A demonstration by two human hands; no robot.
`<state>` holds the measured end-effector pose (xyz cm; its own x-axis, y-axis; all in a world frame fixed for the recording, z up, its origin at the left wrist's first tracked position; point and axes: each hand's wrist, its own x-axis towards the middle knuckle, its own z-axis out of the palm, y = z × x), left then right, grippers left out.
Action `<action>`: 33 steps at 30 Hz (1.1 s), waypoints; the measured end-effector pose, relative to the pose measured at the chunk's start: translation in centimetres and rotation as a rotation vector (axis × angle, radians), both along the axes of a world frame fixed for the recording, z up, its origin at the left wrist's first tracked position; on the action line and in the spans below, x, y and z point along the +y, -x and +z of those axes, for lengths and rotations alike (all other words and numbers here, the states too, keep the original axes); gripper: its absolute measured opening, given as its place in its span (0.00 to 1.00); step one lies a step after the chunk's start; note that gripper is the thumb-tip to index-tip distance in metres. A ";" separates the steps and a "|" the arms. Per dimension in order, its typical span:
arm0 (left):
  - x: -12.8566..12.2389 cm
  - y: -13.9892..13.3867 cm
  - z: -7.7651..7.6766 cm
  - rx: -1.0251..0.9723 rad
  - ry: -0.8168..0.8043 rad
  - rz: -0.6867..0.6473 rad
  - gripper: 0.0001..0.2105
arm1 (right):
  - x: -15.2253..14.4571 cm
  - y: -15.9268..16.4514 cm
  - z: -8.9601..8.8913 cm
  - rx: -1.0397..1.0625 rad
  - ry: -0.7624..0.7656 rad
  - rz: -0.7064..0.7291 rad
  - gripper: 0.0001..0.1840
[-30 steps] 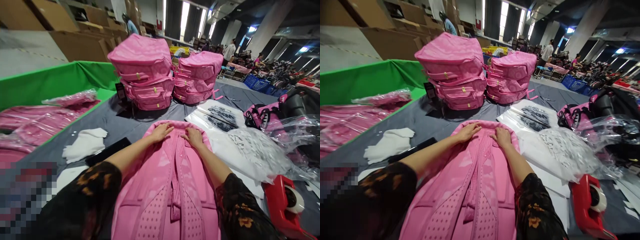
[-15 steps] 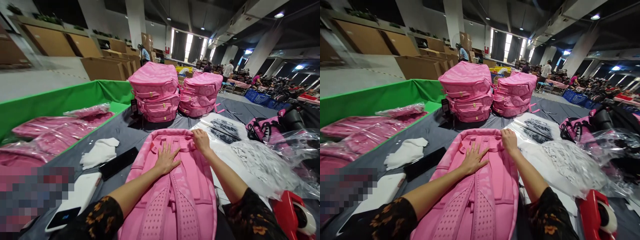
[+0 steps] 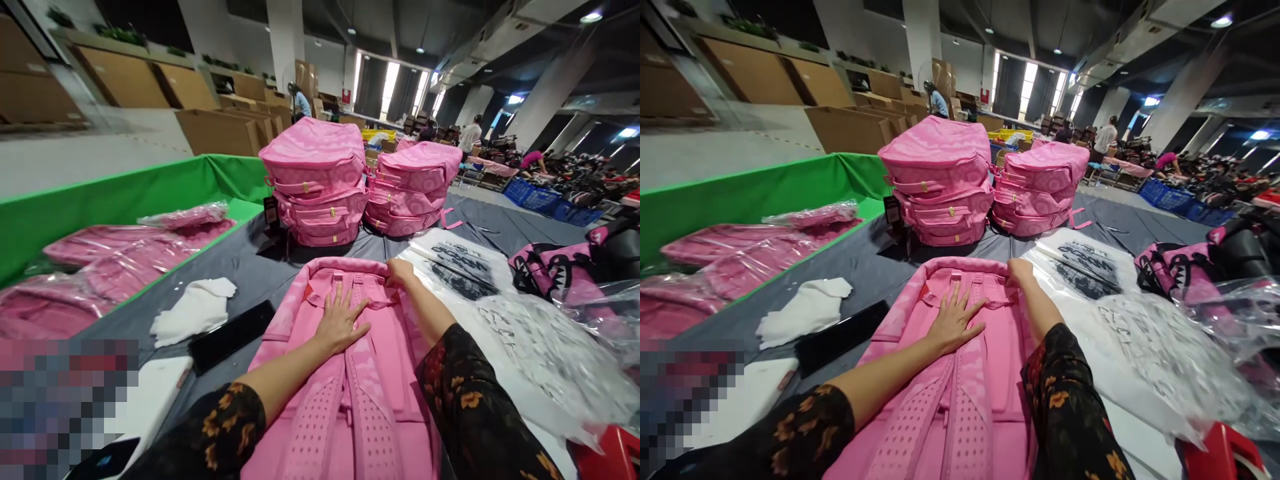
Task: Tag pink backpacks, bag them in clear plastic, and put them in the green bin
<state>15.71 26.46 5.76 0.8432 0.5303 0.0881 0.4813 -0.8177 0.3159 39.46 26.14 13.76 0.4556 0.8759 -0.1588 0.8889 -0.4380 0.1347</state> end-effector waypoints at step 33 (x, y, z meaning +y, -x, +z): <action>-9.4 8.5 -1.7 -0.369 -0.187 -1.022 0.05 | -15.4 17.7 -6.4 1.191 -1.199 -0.144 0.20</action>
